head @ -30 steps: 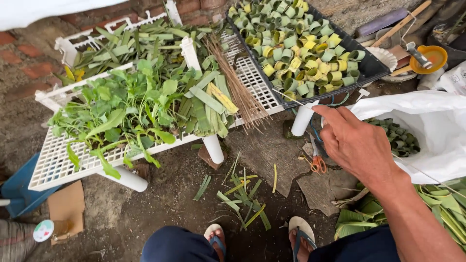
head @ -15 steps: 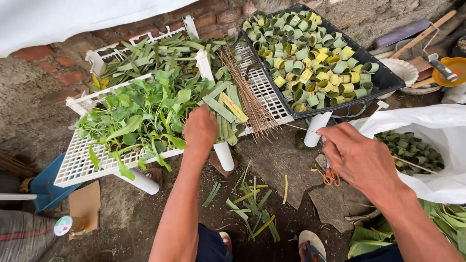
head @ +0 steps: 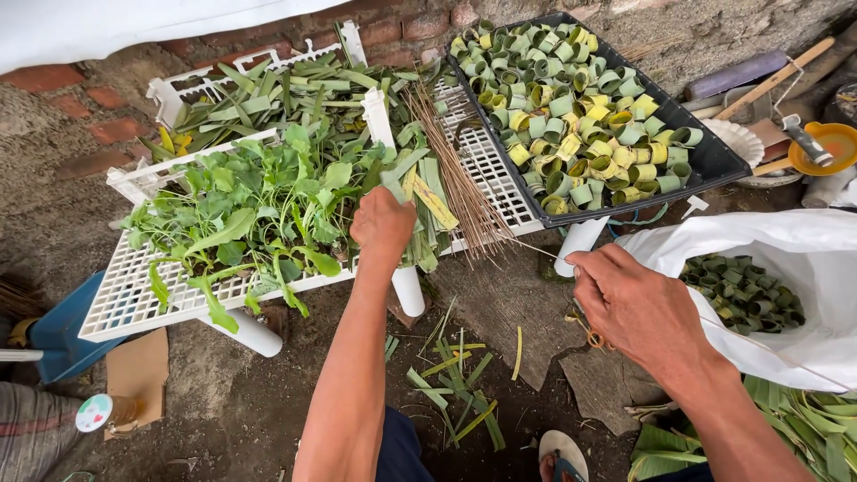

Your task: The person constructs small containers by folding green leaf strips and securing them with thin wooden splints, then uses a pair of scissors to trim the excess splint material.

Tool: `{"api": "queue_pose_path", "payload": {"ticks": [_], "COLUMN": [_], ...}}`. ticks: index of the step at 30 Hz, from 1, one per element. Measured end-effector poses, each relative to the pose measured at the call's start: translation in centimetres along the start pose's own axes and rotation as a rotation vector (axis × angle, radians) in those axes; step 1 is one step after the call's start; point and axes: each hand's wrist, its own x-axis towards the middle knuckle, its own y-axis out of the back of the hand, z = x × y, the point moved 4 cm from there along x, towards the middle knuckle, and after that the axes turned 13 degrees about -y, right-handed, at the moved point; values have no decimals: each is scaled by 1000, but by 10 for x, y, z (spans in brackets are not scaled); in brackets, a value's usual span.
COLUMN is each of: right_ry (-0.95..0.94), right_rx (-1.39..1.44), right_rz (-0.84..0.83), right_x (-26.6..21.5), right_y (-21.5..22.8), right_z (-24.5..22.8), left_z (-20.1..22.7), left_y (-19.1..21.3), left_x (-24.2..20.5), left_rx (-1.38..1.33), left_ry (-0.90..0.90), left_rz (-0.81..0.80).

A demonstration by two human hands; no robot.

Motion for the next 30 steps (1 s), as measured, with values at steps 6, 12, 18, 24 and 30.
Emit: {"api": "queue_pose_path", "payload": {"ticks": [6, 12, 18, 24, 30], "right_ry": [-156, -218, -248, -246, -252], "right_rx": [222, 243, 265, 268, 275], "right_rz": [-92, -86, -86, -74, -77], "right_x": [6, 9, 13, 18, 20], "right_y": [15, 3, 13, 15, 14], "right_z": [-15, -13, -20, -19, -22], "left_z": [-21, 32, 51, 17, 4], "left_y": [-30, 5, -2, -54, -70], "left_x": [21, -24, -28, 22, 35], "left_rx": [-109, 293, 465, 217, 117], "left_ry": [-115, -138, -117, -92, -151], "left_rz": [95, 52, 30, 37, 7]}}
